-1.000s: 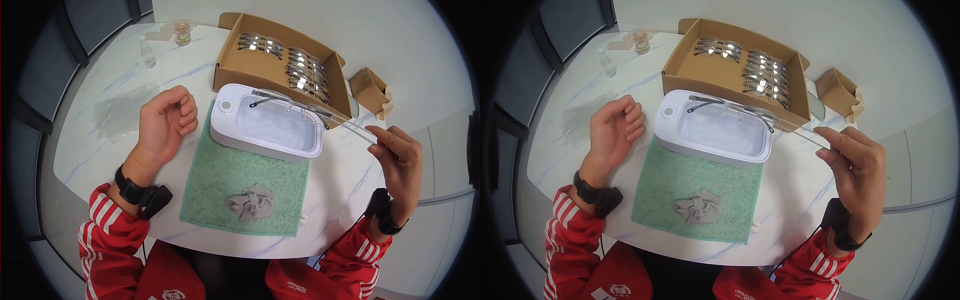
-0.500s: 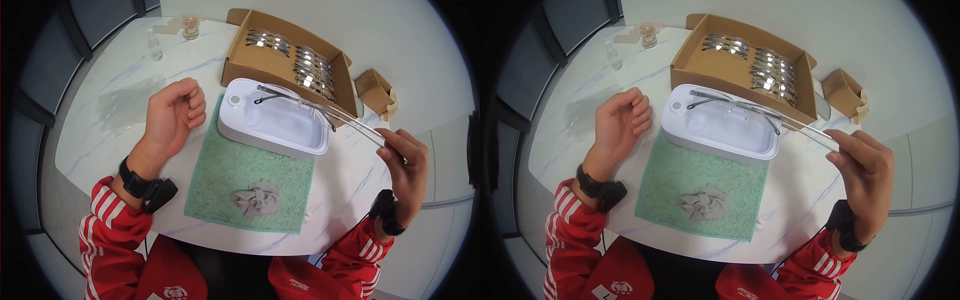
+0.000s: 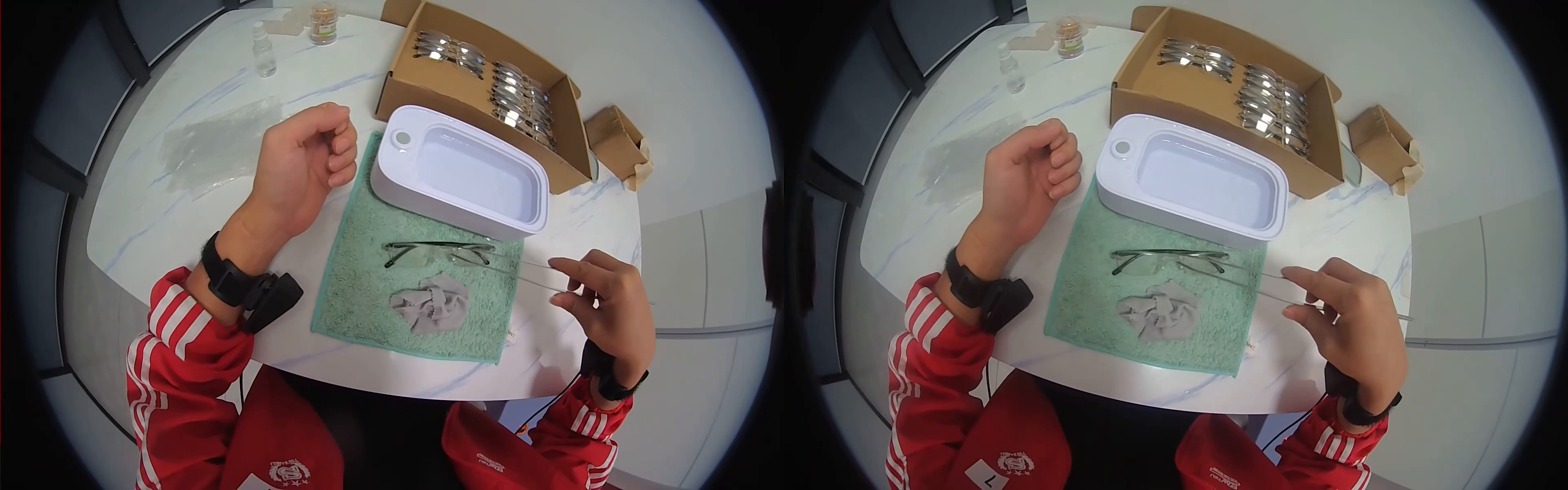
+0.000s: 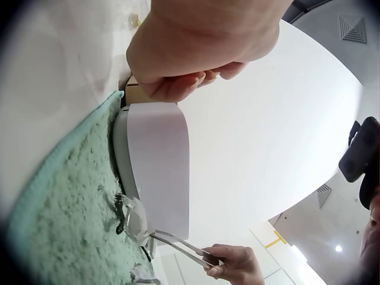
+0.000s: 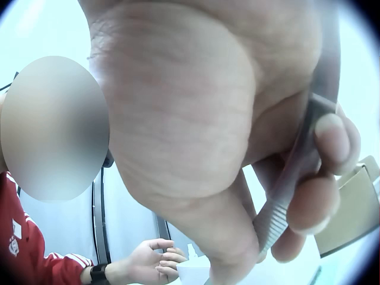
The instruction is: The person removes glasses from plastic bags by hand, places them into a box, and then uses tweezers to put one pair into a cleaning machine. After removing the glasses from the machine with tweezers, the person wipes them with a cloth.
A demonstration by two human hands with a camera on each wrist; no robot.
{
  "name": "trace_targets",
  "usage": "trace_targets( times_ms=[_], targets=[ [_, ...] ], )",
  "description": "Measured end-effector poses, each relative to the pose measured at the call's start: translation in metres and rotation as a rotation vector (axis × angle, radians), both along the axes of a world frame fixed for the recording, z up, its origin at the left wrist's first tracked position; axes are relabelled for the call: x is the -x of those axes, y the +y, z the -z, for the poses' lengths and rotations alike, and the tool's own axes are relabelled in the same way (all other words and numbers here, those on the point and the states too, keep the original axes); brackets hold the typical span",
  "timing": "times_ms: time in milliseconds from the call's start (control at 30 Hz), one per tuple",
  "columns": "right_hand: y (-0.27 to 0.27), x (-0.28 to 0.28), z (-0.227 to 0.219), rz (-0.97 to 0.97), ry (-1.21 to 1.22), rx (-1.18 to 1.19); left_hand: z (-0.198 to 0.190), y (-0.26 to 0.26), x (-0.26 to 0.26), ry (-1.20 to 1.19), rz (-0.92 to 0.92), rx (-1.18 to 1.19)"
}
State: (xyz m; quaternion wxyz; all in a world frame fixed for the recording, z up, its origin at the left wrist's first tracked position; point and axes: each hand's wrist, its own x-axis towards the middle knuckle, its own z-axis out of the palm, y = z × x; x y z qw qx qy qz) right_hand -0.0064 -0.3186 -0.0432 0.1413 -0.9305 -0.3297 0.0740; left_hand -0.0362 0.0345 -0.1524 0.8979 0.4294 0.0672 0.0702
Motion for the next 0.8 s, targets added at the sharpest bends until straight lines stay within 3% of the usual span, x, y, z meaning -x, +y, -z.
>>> trace_targets(
  times_ms=[167, 367, 433, 500, 600, 800],
  targets=[
    [-0.031, 0.014, -0.022, 0.126, 0.020, 0.016, 0.003, 0.001, 0.003, -0.010, 0.033, 0.028],
    [-0.091, 0.011, -0.015, 0.273, -0.102, -0.211, -0.001, -0.005, 0.001, -0.039, 0.060, 0.062],
    [-0.104, 0.001, 0.006, 0.588, -0.073, -0.393, -0.003, -0.006, 0.001, -0.019, 0.023, 0.048],
    [-0.115, -0.015, 0.027, 0.664, -0.203, -0.208, -0.005, -0.008, 0.000, -0.030, 0.031, 0.034],
    [-0.122, -0.033, 0.064, 0.589, -0.337, -0.145, -0.003, -0.006, 0.000, -0.017, 0.020, 0.095],
    [-0.089, -0.084, 0.088, 0.572, -0.312, 0.045, -0.003, -0.008, 0.001, -0.032, 0.047, 0.072]
  ],
)
